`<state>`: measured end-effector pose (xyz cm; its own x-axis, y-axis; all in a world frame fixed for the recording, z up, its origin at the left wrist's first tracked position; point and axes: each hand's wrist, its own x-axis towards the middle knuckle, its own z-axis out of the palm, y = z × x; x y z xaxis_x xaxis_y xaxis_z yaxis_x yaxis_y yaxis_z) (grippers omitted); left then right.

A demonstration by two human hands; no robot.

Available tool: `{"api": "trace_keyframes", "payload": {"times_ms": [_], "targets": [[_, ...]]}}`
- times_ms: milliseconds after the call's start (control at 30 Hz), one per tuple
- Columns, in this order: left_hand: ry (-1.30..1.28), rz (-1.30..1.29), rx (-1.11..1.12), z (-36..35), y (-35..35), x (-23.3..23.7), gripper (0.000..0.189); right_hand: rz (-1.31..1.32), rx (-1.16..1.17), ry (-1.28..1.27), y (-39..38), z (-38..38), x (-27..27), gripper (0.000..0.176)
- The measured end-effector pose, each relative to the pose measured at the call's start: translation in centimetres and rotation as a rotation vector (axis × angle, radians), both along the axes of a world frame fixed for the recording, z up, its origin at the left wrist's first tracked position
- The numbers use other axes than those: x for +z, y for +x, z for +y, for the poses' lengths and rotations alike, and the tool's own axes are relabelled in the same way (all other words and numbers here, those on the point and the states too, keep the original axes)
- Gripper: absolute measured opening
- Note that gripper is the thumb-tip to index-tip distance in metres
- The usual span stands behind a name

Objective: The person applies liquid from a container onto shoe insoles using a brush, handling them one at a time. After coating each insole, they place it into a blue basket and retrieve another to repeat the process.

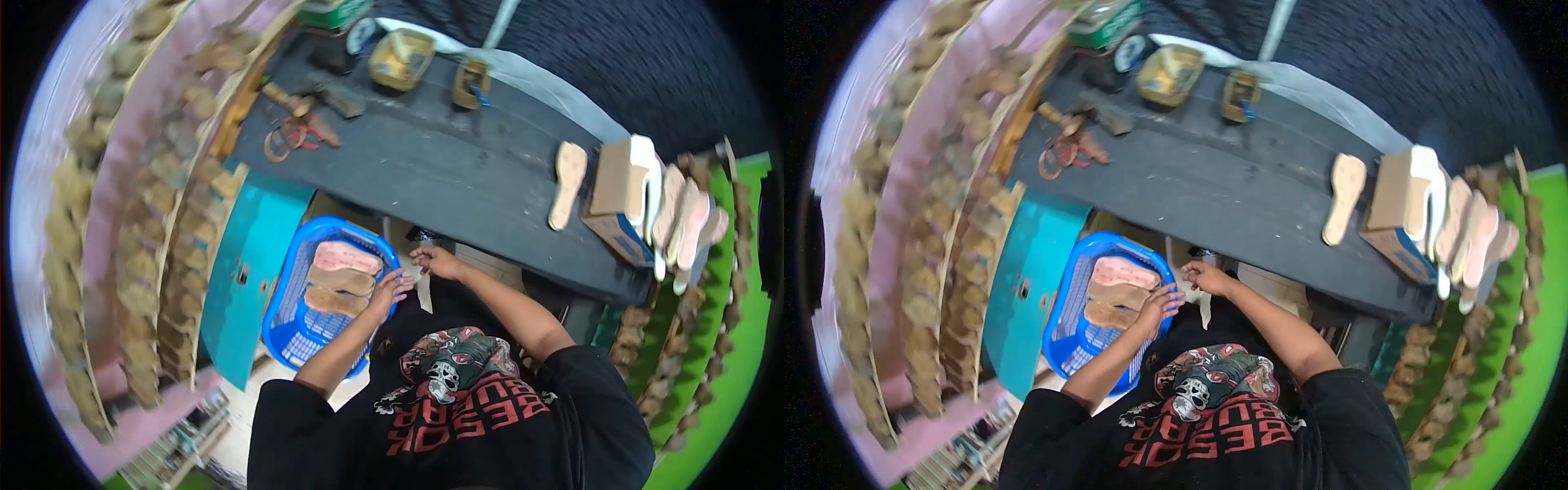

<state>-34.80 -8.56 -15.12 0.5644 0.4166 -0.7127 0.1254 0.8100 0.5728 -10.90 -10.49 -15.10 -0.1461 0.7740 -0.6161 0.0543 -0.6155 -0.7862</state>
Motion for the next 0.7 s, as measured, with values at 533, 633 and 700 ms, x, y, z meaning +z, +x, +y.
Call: {"api": "trace_keyframes", "payload": {"times_ms": [533, 633, 700], "targets": [[0.167, -0.498, -0.332, 6.0, 26.0, 17.2, 0.059, -0.067, -0.614, 0.372, 16.1, -7.4, 15.0, 0.024], [0.148, -0.505, -0.357, 6.0, 29.1, 17.3, 0.064, -0.481, -0.640, 0.468, 19.5, -8.1, 18.9, 0.030], [0.193, -0.416, -0.420, 5.9, 31.6, 17.4, 0.067, -0.838, -0.663, 0.513, 21.5, -8.4, 20.3, 0.041]]}}
